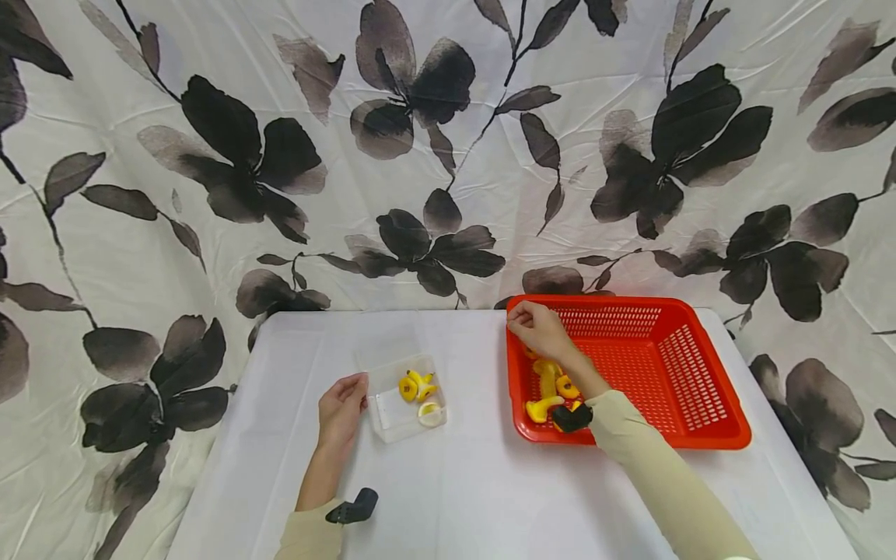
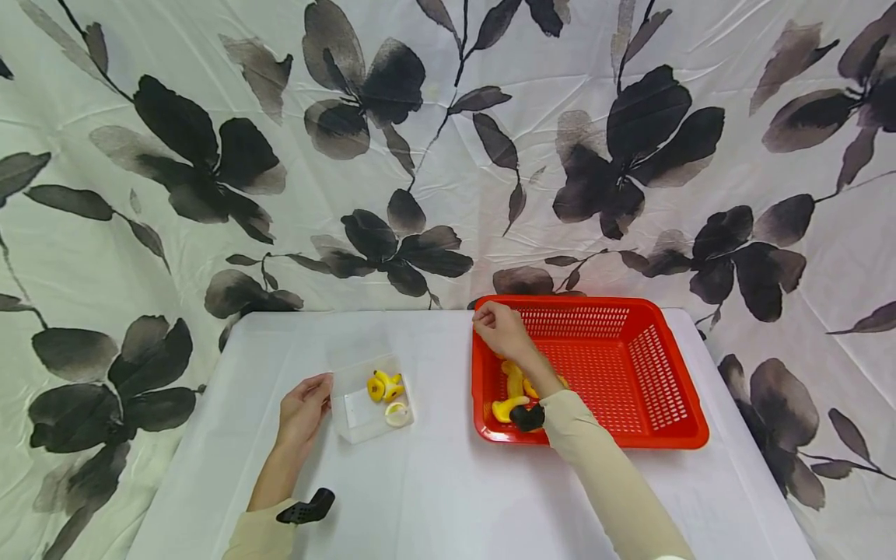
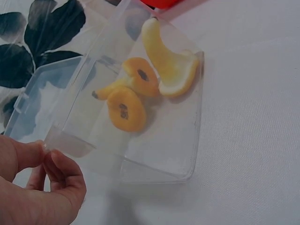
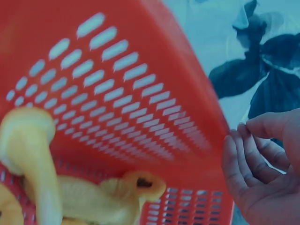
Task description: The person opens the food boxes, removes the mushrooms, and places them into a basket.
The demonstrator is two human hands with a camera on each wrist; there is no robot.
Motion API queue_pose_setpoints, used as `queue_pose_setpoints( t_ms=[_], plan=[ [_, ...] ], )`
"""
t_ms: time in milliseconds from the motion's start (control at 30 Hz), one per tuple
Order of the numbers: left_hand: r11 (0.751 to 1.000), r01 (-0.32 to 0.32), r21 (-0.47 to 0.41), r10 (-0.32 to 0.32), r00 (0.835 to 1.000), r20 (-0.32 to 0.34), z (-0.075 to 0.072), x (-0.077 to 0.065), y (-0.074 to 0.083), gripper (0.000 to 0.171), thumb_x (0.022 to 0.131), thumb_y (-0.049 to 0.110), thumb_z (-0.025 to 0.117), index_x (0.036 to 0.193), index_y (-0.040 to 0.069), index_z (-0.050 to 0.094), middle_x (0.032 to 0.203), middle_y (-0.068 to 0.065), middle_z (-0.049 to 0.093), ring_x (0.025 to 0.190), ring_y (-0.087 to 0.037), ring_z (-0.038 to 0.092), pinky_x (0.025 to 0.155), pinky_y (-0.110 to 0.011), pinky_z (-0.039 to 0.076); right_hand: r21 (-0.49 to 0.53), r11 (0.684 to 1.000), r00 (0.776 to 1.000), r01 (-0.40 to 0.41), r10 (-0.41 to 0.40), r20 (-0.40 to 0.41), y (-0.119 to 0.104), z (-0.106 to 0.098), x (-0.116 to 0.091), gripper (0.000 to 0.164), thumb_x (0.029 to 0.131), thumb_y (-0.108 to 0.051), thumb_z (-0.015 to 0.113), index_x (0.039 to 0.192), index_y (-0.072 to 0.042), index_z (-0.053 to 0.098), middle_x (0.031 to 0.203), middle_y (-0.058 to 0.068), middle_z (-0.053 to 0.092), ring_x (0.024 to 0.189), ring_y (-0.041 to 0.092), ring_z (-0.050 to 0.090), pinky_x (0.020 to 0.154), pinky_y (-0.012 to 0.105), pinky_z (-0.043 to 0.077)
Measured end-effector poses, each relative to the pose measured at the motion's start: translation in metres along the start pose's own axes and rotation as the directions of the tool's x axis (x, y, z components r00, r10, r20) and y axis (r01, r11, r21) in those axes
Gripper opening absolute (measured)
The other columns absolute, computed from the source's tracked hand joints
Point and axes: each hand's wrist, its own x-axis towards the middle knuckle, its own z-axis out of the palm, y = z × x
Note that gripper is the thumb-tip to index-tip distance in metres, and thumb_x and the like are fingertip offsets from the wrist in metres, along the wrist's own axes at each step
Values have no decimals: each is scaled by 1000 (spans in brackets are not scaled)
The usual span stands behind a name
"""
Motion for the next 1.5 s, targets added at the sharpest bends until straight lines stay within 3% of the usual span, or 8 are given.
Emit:
queue_pose_setpoints(
  t_ms=[167, 500, 867, 1133, 1300, 1500],
  plan=[
    [1000, 4, 3, -4, 1000, -2, 0, 1, 0, 30, 105, 14, 60, 128, -6, 59, 111, -13, 65, 92, -18, 57, 70, -15, 48, 13, 999, 999, 34, -34, 17, -13, 10, 1, 12, 98, -5, 66, 106, 3, 69, 97, 14, 69, 87, 26, 64, 83, 35, 56],
    [1000, 6, -20, -6, 1000, -1, -2, 4, -1, 30, 104, 13, 61, 127, -7, 59, 104, -9, 66, 88, -15, 57, 68, -15, 48, 49, 987, 983, 153, -157, 91, -35, 43, 2, 12, 95, -2, 66, 104, 5, 70, 93, 13, 70, 86, 26, 65, 88, 37, 58],
    [999, 1, -46, -1, 1000, 2, -2, 3, 2, 32, 104, 15, 62, 126, -8, 59, 98, -6, 65, 81, -9, 55, 68, -15, 48, 73, 980, 964, 188, -198, 179, -53, 81, 0, 14, 95, -2, 69, 108, 4, 68, 96, 10, 70, 89, 22, 65, 89, 33, 57],
    [999, 10, -51, -10, 1000, 10, -2, 4, 3, 35, 104, 15, 62, 129, -8, 58, 96, -1, 65, 82, -8, 55, 68, -14, 48, 131, 975, 939, 178, -209, 272, -64, 112, -5, 22, 96, 1, 68, 117, 8, 64, 110, 20, 68, 99, 27, 64, 97, 38, 55],
    [998, 14, -64, -13, 1000, 15, -1, 4, 3, 36, 104, 15, 62, 131, -9, 57, 93, 3, 65, 80, -5, 54, 68, -14, 48, 133, 975, 934, 180, -212, 288, -70, 124, -7, 22, 96, 3, 67, 117, 6, 64, 113, 23, 67, 100, 28, 63, 98, 39, 54],
    [999, 14, -49, -14, 1000, 6, 0, 5, 3, 35, 105, 16, 61, 129, -9, 58, 99, -5, 65, 81, -7, 55, 68, -14, 48, 99, 971, 928, 216, -235, 289, -73, 137, -8, 22, 96, 4, 67, 117, 6, 64, 113, 19, 66, 104, 33, 64, 97, 39, 54]
  ],
)
